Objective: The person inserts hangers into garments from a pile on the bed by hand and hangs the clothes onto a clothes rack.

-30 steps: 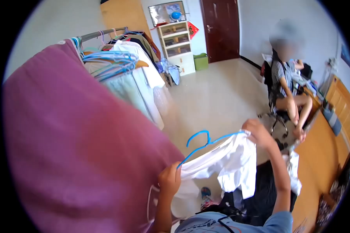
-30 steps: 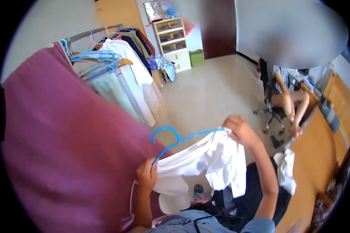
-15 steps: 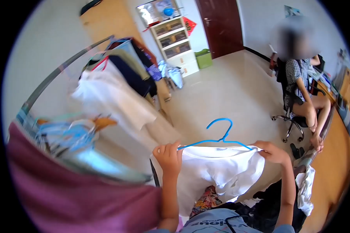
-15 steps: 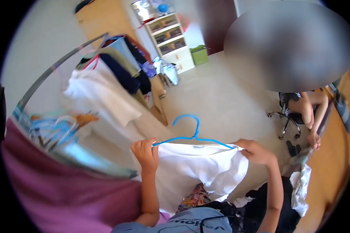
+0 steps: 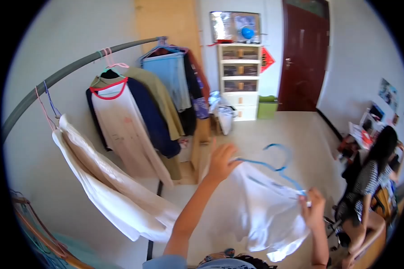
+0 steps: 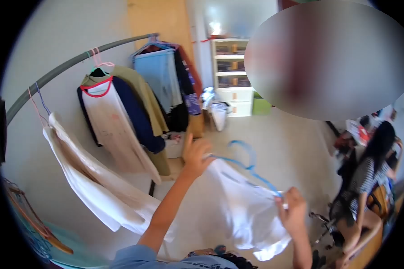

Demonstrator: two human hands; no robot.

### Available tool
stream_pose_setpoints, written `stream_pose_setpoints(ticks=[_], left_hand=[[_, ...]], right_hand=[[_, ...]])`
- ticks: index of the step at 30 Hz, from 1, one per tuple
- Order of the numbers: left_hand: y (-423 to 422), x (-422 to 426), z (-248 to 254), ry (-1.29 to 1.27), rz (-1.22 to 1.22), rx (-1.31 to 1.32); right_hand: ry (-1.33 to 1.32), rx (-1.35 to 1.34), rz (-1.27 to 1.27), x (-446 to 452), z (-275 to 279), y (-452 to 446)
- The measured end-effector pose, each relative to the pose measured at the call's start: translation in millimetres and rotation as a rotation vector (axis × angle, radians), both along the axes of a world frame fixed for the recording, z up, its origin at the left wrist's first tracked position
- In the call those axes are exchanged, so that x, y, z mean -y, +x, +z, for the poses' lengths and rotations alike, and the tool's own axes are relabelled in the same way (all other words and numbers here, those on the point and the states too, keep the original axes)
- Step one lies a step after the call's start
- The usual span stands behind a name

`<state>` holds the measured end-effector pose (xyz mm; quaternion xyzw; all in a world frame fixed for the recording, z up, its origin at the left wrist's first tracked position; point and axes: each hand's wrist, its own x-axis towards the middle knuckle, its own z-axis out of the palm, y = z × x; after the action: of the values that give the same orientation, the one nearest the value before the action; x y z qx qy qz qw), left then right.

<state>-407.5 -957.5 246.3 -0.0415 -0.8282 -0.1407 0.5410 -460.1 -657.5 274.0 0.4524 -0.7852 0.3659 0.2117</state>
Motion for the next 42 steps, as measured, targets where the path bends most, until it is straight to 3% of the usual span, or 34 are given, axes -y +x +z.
stream_pose_setpoints(ticks=[3, 7, 11, 13, 15, 16, 18, 22, 24, 26, 28, 30, 37, 42], left_hand=[[-21.2, 25.8, 21.5, 0.039, 0.050, 0.067], [6.5, 84.6, -90.4, 0.237, 0.186, 0.214], [80.0, 85.7, -179.6, 0.520, 0.526, 0.213], [103.7, 86.3, -146.9, 0.469, 0.719, 0.064], [113.2, 99.7, -100.0, 0.434, 1.021, -0.025], [114.4, 112.7, -82.5, 0.499, 1.003, -0.239], [126.2, 122.9, -37.7, 0.507, 1.052, -0.341], [135.3, 159.5, -31.7, 0.479, 1.019, -0.376], [134.8, 164.8, -41.3, 0.567, 0.944, -0.222], [140.3, 173.8, -59.7, 0.569, 0.874, -0.125], [145.6, 180.0, -67.3, 0.672, 0.808, -0.155], [156.3, 190.1, -80.1, 0.738, 0.777, -0.192], [200.4, 174.0, -62.0, 0.650, 0.784, -0.314], [205.2, 166.7, -66.7, 0.718, 0.779, -0.296]], right_hand=[[0.068, 0.050, 0.088, 32.7, -4.9, -46.7], [0.420, -0.041, 0.503, 103.7, -46.8, -77.6], [0.531, 0.211, 0.967, 188.4, -74.8, -100.2], [0.642, 0.481, 1.039, 230.7, -71.7, -107.4], [0.523, 0.727, 1.203, 276.9, -59.1, -99.3], [0.603, 0.803, 1.232, 298.1, -45.5, -96.6], [0.553, 0.996, 1.274, 335.7, -12.2, -82.0], [0.128, 0.872, 1.397, 396.7, 56.6, -29.7], [-0.001, 0.785, 1.504, 424.6, 92.5, 2.0], [-0.072, 0.771, 1.629, 449.0, 129.2, 37.3], [-0.006, 0.718, 1.653, 480.2, 154.7, 66.9], [-0.114, 0.639, 1.731, 502.0, 174.2, 106.3], [-0.241, 0.583, 1.848, 524.0, 200.0, 181.7], [-0.174, 0.899, 1.605, 498.9, 192.3, 161.4]])
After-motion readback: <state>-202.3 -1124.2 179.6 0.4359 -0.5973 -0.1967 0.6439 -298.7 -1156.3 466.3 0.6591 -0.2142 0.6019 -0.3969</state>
